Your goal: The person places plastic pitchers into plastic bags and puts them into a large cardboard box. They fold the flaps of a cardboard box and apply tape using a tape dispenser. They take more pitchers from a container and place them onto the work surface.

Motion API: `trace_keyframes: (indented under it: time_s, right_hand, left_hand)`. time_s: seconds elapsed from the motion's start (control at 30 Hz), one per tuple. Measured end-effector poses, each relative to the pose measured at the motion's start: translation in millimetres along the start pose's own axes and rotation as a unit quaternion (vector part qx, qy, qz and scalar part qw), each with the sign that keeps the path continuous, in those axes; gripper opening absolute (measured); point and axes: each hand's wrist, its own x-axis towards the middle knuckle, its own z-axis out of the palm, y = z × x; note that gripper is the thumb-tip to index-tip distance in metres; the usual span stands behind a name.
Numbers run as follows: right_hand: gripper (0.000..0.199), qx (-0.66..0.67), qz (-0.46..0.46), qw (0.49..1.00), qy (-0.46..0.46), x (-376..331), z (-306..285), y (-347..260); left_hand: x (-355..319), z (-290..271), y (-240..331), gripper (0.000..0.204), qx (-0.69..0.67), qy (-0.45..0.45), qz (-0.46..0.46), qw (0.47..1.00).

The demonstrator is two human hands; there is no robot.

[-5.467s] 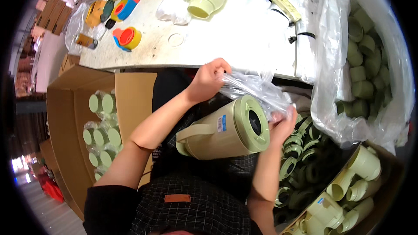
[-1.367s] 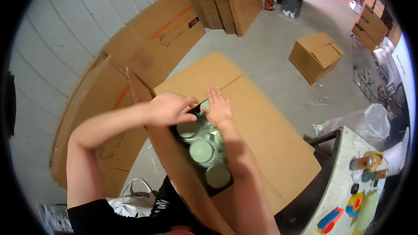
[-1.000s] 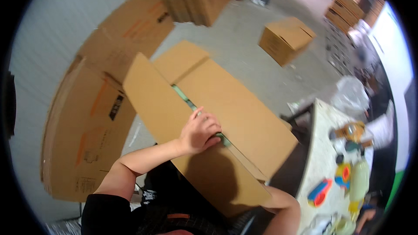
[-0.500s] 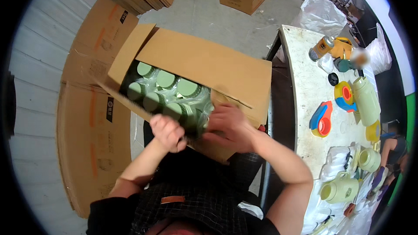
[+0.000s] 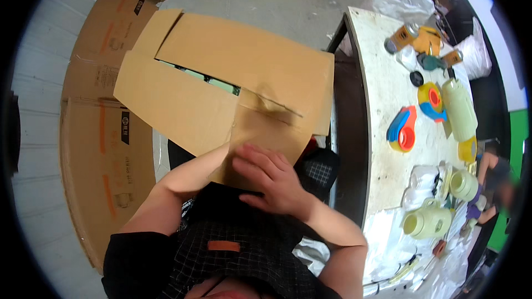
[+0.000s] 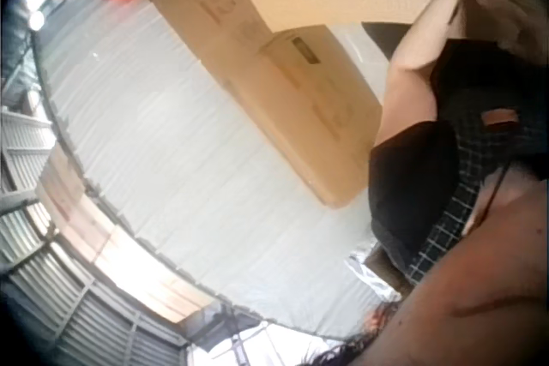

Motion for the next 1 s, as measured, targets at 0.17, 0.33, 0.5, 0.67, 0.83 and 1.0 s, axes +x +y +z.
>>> trace_keyframes:
  time_s: [0.17,0.33,0.5,0.67,0.83,1.0]
  right_hand:
    - [0.076,-0.196,0.158,0.964,-0.090,10,68,54]
    - [0.055,-0.152,0.315,0.831,0.432,-44,73,108]
    - [0.063,0.425,0.647,0.529,0.348,-70,70,163]
    - [0.064,0.443,0.641,0.501,0.377,-22,45,210]
    - [0.066,0.508,0.606,0.443,0.422,34,64,197]
    - [0.067,0.591,0.530,0.407,0.452,121,67,177]
  left_hand:
    - [-10,-141,133,0.067,0.497,0.258,0.083,0.824]
    - [68,-366,159,0.079,0.661,0.433,-0.090,0.606]
    - [166,-466,215,0.086,0.580,0.397,-0.198,0.683]
    - [206,-452,238,0.088,0.609,0.332,-0.272,0.667]
    - [290,-347,354,0.084,0.670,0.284,-0.127,0.674]
    - [401,-183,562,0.075,0.738,0.211,0.176,0.616]
